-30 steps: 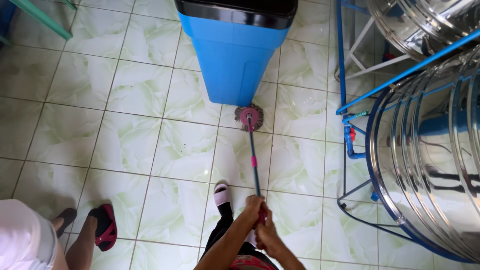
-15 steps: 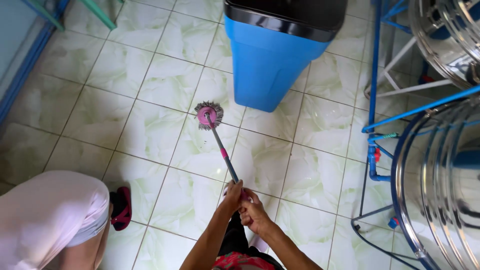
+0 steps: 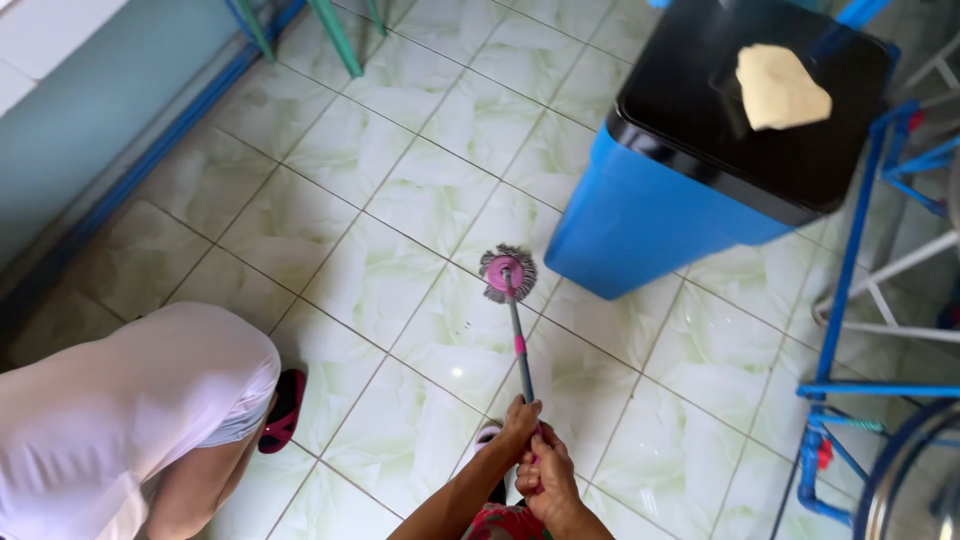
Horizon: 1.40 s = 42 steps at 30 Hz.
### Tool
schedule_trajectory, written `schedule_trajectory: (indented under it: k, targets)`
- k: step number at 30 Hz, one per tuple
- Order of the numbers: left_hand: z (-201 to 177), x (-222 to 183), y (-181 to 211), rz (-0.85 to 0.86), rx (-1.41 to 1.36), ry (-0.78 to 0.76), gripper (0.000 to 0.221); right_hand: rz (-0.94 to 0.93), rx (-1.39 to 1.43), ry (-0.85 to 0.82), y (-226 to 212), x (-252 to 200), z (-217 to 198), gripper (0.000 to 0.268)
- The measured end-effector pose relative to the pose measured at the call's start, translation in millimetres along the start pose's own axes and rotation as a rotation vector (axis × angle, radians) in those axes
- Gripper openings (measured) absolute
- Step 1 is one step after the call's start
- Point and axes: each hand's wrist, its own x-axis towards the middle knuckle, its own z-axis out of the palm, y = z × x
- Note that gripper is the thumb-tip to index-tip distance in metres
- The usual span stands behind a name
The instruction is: Mopping the tiled floor in a water purification and filtration area.
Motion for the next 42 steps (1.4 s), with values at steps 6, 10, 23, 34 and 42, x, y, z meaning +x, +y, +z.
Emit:
schedule_trajectory:
  k: [6, 10, 23, 34, 42]
  targets:
    - [-2.0, 48.3, 53.5, -0.03, 0.026, -0.007, 0.038, 0.041, -0.014, 0.022, -49.9, 22.3, 54.6, 0.018]
    - [23.2, 125.4, 49.4, 0.09, 0.094, 0.049, 0.045, 0.083, -0.016, -0.018, -83.4, 51.0, 58.4, 0.013]
    - [1.8, 211.6, 188.7, -0.075, -0.482, -0.17, 0.029, 0.163, -0.082, -0.08, -186.1, 145.2, 161.3, 0.009]
    - [-51.1, 196.8, 291.3, -0.102, -0.408, -0.241, 0.034, 0.16, -0.114, -0.046, -221.1, 184.8, 254.8, 0.016]
    - [-135.5, 247.5, 402.7, -0.118, -0.274, -0.239, 0.033, 0.07, -0.128, -0.037, -243.5, 261.4, 357.1, 0.017]
